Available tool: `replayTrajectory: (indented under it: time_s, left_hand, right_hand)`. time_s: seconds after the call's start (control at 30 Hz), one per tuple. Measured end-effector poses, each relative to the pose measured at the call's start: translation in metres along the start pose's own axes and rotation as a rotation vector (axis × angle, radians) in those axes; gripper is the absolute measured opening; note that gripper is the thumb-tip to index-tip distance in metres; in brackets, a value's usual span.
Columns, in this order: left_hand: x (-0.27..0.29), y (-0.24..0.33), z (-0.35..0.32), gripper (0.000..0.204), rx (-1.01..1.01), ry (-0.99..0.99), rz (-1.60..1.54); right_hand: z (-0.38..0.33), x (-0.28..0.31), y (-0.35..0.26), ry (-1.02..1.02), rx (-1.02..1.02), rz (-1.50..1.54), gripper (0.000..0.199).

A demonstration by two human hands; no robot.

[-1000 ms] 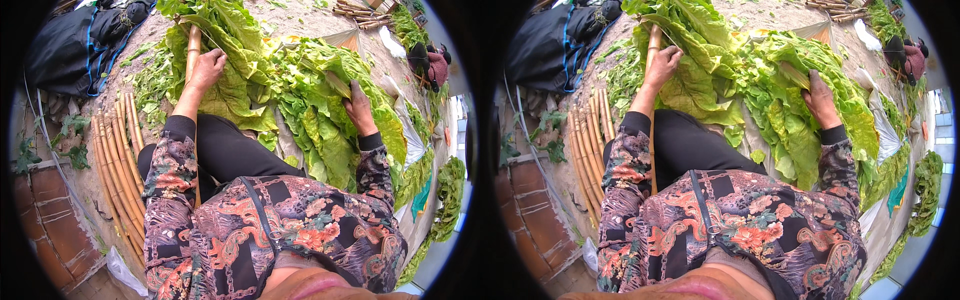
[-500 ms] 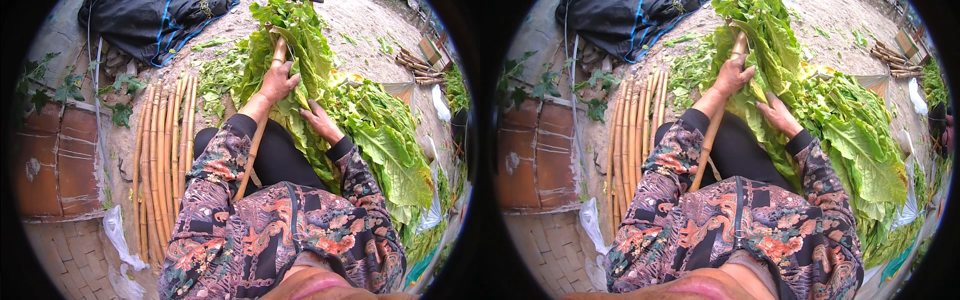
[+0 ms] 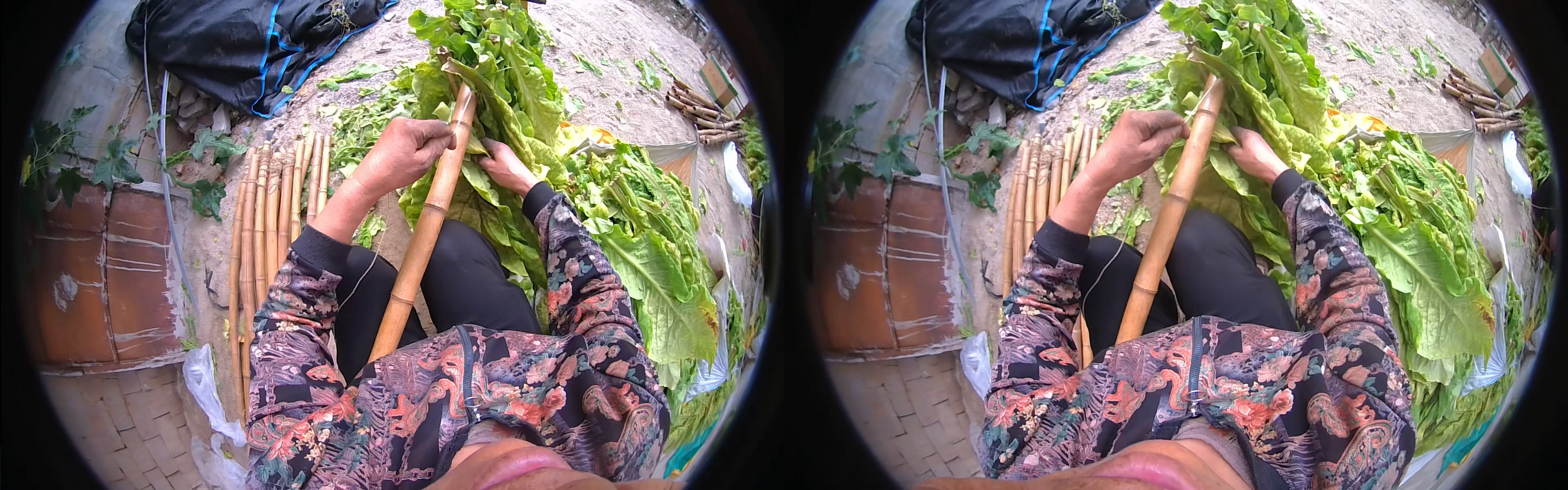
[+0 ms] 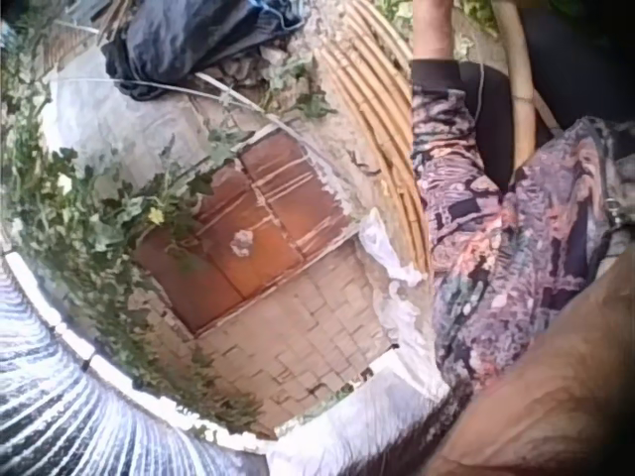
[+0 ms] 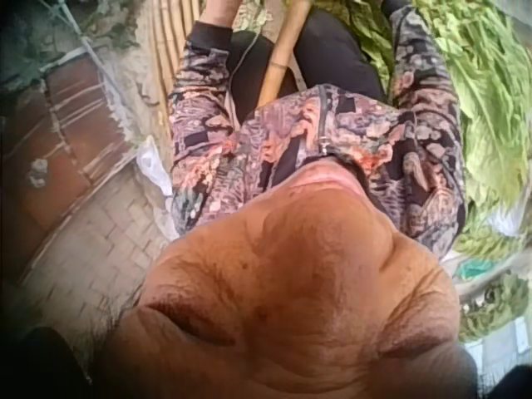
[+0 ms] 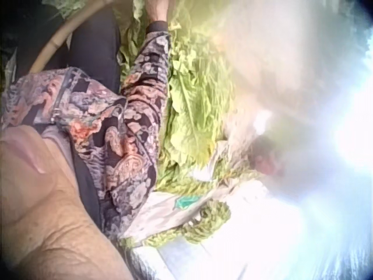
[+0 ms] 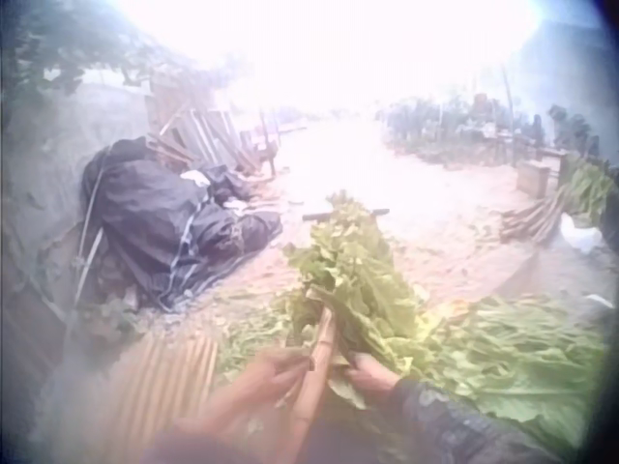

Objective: The person sits on the ground and repeatedly places large green leaves onto a bamboo stick, then wraps and ties them with string to form bundles. The person handles the leaves and string by hand, arranging the leaves and securing them around the stick.

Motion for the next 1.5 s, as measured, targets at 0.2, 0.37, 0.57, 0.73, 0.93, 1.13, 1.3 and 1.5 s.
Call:
replayTrajectory:
  time_s: [0.2, 0.37, 0.57, 0.73, 0.93, 1.13, 1.3, 1.5]
  left_hand:
    - [-0.027, -0.158, -0.022, 0.016, 0.398, -0.479, 0.207]
    - [0.02, -0.173, 0.068, 0.018, 0.224, -0.249, 0.343]
    - [0.038, -0.044, 0.142, 0.015, 0.142, -0.297, 0.882]
    - [0.028, -0.036, 0.128, 0.016, 0.269, 0.028, 0.543]
    - [-0.051, -0.037, 0.082, 0.024, 0.192, 0.273, 0.236]
    - [-0.063, -0.024, 0.058, 0.019, 0.077, 0.278, 0.824]
    - [-0.06, -0.024, 0.066, 0.016, 0.08, 0.323, 0.864]
    - [-0.067, -0.034, 0.076, 0.015, 0.123, 0.304, 0.897]
  right_hand:
    - [0.061, -0.014, 0.01, 0.202, 0.201, 0.428, 0.03]
    - [0.019, -0.022, -0.023, -0.166, 0.16, 0.424, 0.025]
    - [0.017, 0.0, -0.026, 0.157, 0.109, 0.157, 0.021]
    - [0.057, -0.001, 0.002, 0.481, 0.108, 0.872, 0.025]
    - [0.064, -0.028, -0.02, 0.615, 0.242, 1.214, 0.029]
    - [-0.08, 0.0, -0.05, 0.598, 0.277, -0.164, 0.034]
    - [-0.258, 0.05, 0.06, 0.479, -0.622, -0.948, 0.036]
    - [-0.335, 0.056, 0.129, 0.477, -0.906, -1.063, 0.029]
Point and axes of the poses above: each hand's wrist, its own z-axis towards the middle knuckle, its own x-axis out of the back of the hand, y = z × x, the point moved 7 cm from there along z, towards the middle knuckle, and after that the axes turned 12 degrees about -y, right-handed, at the moved point
